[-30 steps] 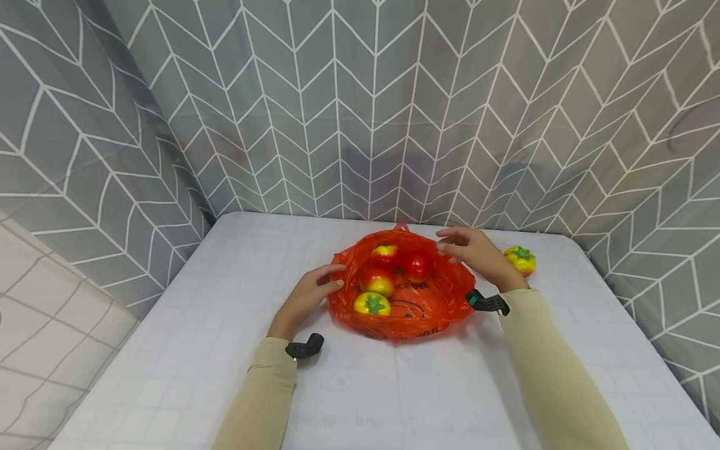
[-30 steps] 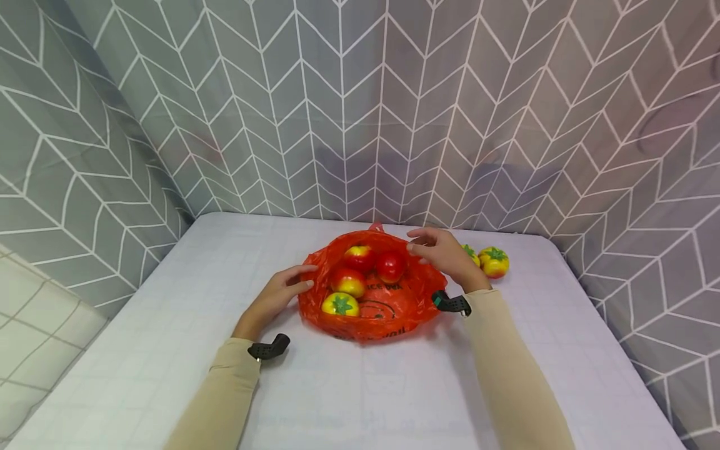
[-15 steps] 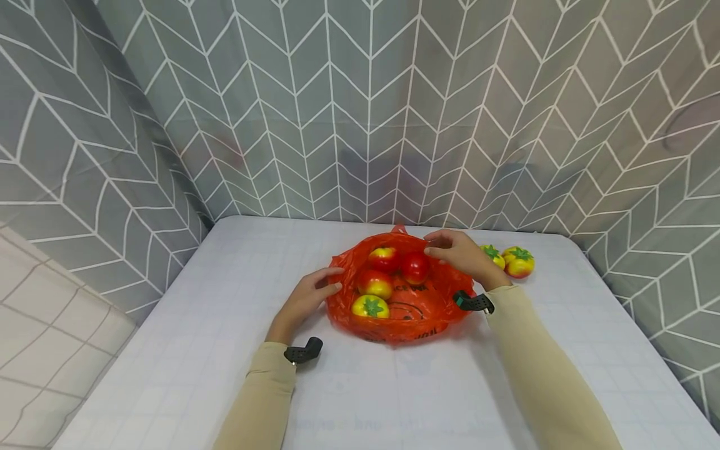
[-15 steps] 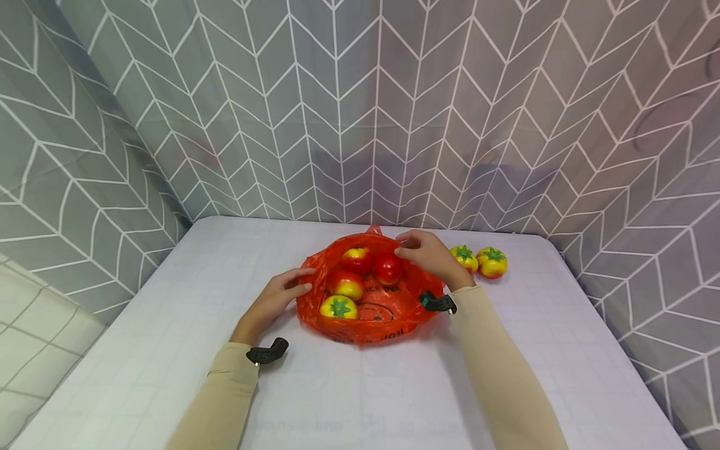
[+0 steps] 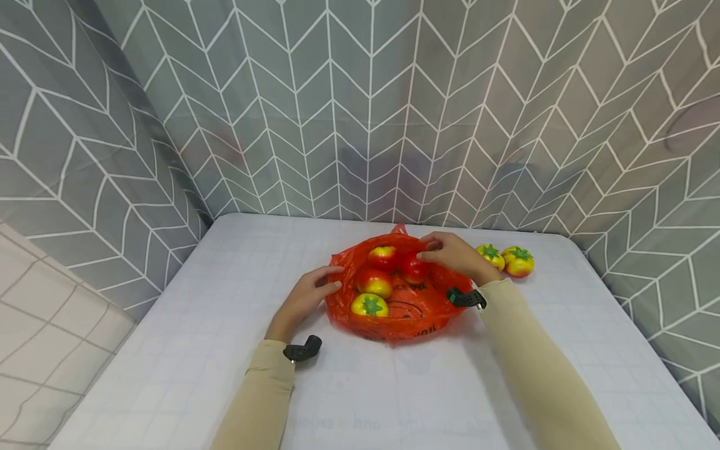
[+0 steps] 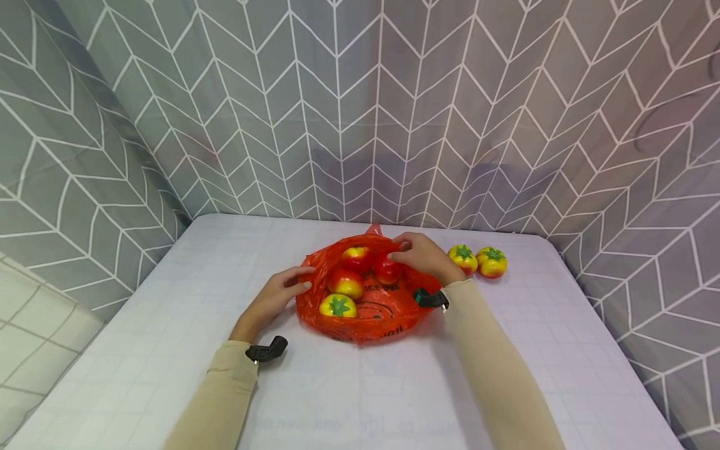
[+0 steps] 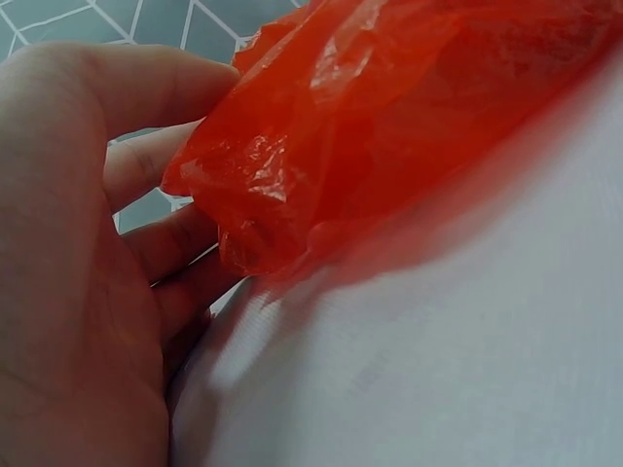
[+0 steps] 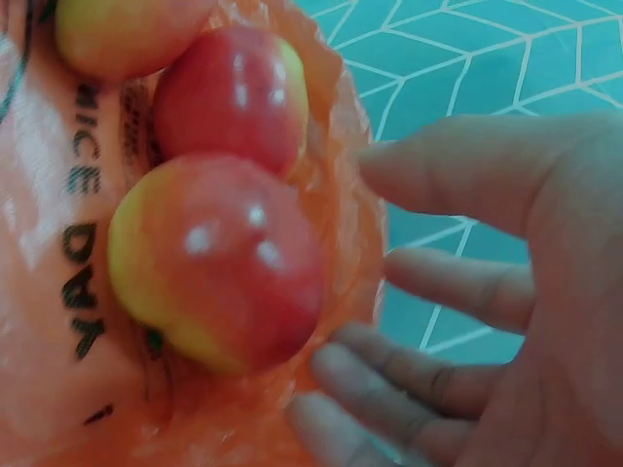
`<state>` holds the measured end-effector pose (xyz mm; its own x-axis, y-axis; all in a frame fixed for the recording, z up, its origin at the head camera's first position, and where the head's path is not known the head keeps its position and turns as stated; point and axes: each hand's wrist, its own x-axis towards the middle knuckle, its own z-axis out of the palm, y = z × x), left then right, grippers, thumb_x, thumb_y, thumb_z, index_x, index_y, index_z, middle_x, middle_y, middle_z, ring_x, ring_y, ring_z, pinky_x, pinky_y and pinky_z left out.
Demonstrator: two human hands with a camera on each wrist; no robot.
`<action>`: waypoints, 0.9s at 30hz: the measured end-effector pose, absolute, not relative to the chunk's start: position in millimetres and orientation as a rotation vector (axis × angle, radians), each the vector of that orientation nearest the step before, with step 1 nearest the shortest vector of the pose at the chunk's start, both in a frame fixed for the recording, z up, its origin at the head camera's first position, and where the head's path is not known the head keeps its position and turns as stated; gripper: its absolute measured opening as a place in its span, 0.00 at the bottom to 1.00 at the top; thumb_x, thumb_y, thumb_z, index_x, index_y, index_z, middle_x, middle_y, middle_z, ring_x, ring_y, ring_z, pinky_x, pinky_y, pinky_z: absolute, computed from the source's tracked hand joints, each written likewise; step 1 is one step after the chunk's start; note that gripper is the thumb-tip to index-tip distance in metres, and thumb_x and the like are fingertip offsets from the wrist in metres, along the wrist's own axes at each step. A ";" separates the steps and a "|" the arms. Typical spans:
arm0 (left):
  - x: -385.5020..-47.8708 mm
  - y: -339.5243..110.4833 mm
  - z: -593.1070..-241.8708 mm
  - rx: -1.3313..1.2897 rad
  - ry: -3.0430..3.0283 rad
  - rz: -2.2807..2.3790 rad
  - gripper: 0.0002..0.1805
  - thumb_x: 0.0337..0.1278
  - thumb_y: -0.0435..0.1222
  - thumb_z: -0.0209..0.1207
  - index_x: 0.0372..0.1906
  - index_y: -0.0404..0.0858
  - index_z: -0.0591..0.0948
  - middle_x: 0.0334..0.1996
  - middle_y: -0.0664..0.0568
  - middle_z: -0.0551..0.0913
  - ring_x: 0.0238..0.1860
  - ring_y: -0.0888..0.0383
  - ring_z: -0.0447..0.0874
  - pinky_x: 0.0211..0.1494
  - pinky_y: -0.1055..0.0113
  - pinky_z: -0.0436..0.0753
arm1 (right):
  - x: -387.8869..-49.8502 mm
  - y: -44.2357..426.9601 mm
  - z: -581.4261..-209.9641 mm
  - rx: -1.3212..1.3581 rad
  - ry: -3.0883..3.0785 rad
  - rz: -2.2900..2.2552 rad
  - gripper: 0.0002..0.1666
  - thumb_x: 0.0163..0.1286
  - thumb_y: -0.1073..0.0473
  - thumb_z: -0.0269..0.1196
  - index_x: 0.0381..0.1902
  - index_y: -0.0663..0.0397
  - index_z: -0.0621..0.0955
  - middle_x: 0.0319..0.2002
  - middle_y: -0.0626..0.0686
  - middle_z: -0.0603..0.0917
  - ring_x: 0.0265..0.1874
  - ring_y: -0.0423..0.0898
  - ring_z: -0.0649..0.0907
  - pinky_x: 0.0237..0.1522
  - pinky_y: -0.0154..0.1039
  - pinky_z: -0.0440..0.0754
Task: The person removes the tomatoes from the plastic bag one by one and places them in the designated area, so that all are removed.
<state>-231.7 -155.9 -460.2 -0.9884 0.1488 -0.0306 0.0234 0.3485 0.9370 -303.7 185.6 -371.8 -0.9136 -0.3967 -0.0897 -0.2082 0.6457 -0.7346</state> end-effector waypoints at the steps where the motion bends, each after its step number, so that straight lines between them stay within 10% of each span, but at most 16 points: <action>1: -232.0 -156.0 -460.5 0.161 2.486 1.729 0.23 0.64 0.45 0.63 0.63 0.53 0.80 0.68 0.53 0.73 0.71 0.49 0.66 0.70 0.47 0.69 | -304.4 184.0 -370.6 -0.482 2.629 -1.102 0.30 0.69 0.50 0.66 0.63 0.59 0.76 0.58 0.64 0.79 0.58 0.61 0.76 0.62 0.59 0.74; 27: -233.0 -157.0 -461.1 0.172 2.492 1.713 0.22 0.65 0.46 0.63 0.63 0.52 0.80 0.67 0.52 0.74 0.70 0.48 0.67 0.70 0.46 0.69 | -302.6 162.8 -373.3 -0.445 2.616 -0.849 0.43 0.64 0.47 0.70 0.70 0.63 0.70 0.64 0.65 0.75 0.62 0.61 0.73 0.67 0.60 0.68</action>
